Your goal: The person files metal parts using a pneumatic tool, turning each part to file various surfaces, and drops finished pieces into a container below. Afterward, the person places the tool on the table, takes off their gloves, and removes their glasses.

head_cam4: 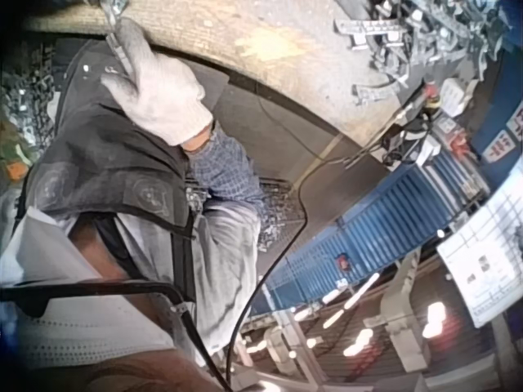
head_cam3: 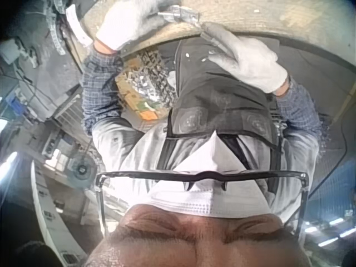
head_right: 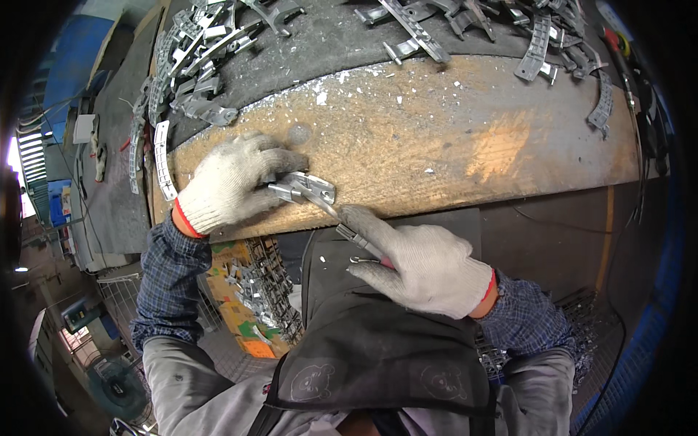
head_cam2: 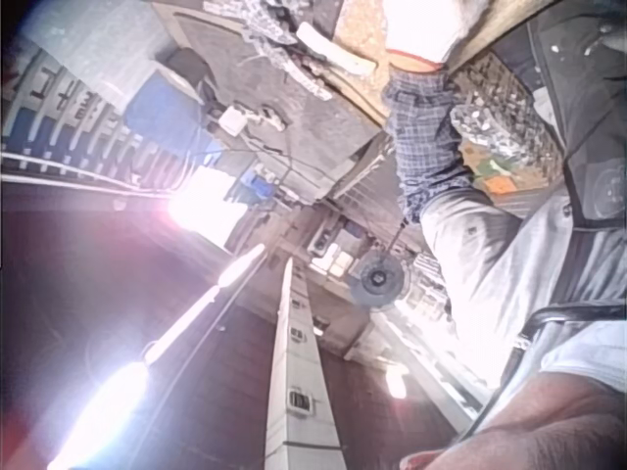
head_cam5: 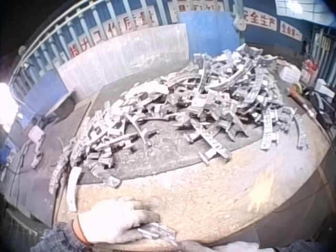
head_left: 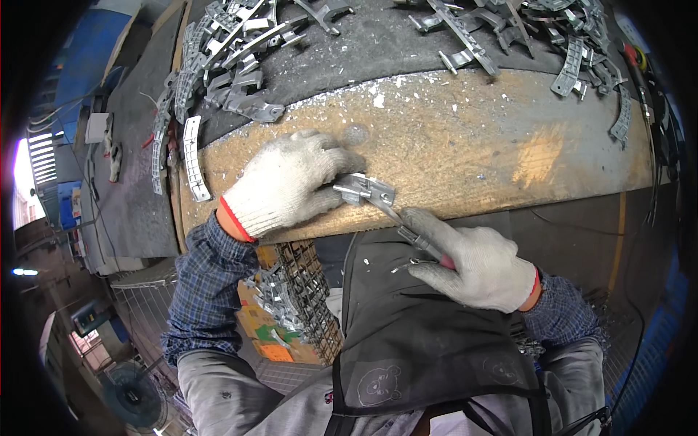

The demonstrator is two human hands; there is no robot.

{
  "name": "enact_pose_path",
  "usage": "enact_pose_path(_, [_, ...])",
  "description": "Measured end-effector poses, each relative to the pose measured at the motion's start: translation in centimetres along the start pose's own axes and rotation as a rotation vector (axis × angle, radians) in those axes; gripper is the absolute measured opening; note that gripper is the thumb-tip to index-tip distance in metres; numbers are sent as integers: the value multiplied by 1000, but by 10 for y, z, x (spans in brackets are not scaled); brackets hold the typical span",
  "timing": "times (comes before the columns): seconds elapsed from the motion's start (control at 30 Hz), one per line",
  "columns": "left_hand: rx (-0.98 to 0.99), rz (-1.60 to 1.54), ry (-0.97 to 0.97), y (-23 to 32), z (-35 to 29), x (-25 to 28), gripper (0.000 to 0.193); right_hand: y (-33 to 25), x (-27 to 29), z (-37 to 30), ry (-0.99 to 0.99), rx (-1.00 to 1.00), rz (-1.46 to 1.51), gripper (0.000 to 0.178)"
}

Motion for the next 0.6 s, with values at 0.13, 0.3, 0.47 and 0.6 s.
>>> enact_pose_path(0.13, [58, -6, -33, -4, -1, -3, 48, 4, -5, 4, -129, -52, 465, 75])
enact_pose_path(0.3, [51, 63, -11, -1, -5, -4, 48, 10, -15, -10, -375, -394, 977, 80])
enact_pose_path(0.47, [25, 71, 42, 2, -6, 0, 57, -4, 31, -2, -29, -38, 768, 82])
enact_pose_path(0.6, [91, -97, 105, -4, -5, 7, 70, -11, 47, -9, 138, 82, -39, 71])
Point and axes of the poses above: each hand's wrist, its own z-axis towards the middle knuckle, its own x-axis out of the back of the hand, y = z × x, the point moved 10 cm from there along z, towards the middle knuckle, and after that the axes turned 1 degree about y, right-handed, at the moved point
